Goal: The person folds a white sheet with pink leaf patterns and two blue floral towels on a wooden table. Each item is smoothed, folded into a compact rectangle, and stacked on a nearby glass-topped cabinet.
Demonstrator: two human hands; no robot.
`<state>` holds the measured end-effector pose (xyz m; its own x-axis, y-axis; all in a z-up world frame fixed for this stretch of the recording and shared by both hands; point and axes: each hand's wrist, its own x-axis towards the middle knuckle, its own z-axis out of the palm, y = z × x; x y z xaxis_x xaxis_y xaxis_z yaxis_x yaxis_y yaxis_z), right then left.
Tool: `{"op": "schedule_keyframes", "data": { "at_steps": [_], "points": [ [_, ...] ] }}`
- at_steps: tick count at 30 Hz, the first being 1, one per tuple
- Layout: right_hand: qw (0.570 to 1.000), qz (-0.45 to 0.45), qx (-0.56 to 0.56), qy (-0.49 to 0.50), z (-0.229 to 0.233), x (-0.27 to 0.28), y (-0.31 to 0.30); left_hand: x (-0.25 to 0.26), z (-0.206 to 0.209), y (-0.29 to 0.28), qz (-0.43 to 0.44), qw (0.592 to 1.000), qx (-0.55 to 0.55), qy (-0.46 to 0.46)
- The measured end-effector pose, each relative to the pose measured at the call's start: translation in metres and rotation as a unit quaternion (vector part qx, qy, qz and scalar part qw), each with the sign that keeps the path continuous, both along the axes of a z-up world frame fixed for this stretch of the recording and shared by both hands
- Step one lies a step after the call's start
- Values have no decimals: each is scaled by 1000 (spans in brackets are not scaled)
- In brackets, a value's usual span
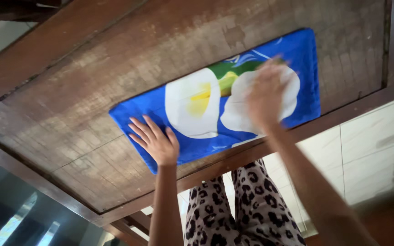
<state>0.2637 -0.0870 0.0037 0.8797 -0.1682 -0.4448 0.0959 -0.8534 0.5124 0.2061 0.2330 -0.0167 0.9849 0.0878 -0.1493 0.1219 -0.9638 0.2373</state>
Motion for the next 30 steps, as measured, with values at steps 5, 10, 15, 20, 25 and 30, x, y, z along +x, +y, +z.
{"op": "schedule_keyframes", "data": {
  "at_steps": [5,10,15,20,25,30],
  "points": [
    [877,23,479,-4,14,-70,99,-70,-11,-24,-26,995,49,77],
    [907,-60,391,147,-3,-82,38,-84,-17,-10,-14,996,62,57],
    [919,-146,352,-101,-10,-86,-81,-80,-14,-15,-11,998,49,34],
    [914,-143,332,-186,-1,-100,-126,-66,8,-29,14,998,24,55],
    [859,-209,391,-255,27,-85,-126,-33,42,-88,53,991,-38,114],
    [818,-294,435,-236,46,-72,-128,10,44,-179,-82,934,-69,340]
  ]
}}
